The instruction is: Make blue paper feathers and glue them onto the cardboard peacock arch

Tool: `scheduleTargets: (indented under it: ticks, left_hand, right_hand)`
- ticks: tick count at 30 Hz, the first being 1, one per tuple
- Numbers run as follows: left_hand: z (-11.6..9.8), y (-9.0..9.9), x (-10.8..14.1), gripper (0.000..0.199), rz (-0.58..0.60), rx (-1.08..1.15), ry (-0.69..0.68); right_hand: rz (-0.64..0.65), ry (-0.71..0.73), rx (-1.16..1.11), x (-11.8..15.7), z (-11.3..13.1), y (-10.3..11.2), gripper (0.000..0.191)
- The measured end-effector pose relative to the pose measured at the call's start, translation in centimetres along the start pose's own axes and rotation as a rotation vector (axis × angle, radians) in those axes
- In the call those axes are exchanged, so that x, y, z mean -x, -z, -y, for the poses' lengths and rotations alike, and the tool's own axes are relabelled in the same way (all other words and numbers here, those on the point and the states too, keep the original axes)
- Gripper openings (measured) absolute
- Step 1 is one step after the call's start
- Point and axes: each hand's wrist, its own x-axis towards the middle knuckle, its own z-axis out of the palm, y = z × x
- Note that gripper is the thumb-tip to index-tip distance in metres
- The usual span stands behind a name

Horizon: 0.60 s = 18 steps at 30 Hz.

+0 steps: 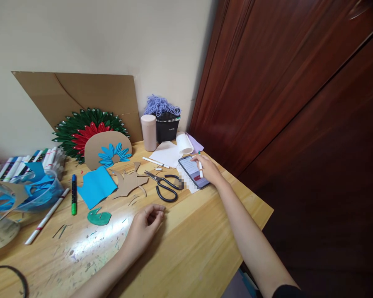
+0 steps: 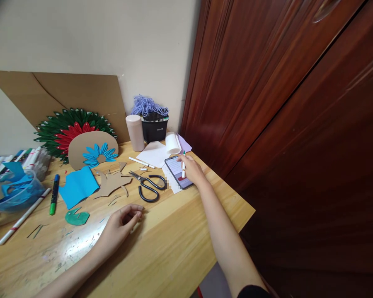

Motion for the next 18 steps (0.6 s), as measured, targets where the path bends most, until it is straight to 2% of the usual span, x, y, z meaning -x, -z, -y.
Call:
scheduleTargets:
  ticks: [10, 14, 18]
  left_hand:
    - [0.2, -0.1, 0.0, 0.03, 0.014, -0.009, 0.0]
    - [0.3, -0.1, 0.1, 0.031, 0.027, -0.026, 0.007]
    - [0.3, -0.1, 0.0, 0.032, 0.037, -0.051, 0.006]
  right_hand:
    - [-0.031, -0.044, 0.037, 0.0, 0.3, 0.0, 0.026]
    - [-0.071, -0.065, 0.049, 0.3, 0.6, 1.3, 0.024]
    - [-0.014, -0.089, 0.046, 1.3, 0.3, 3.1, 0.015]
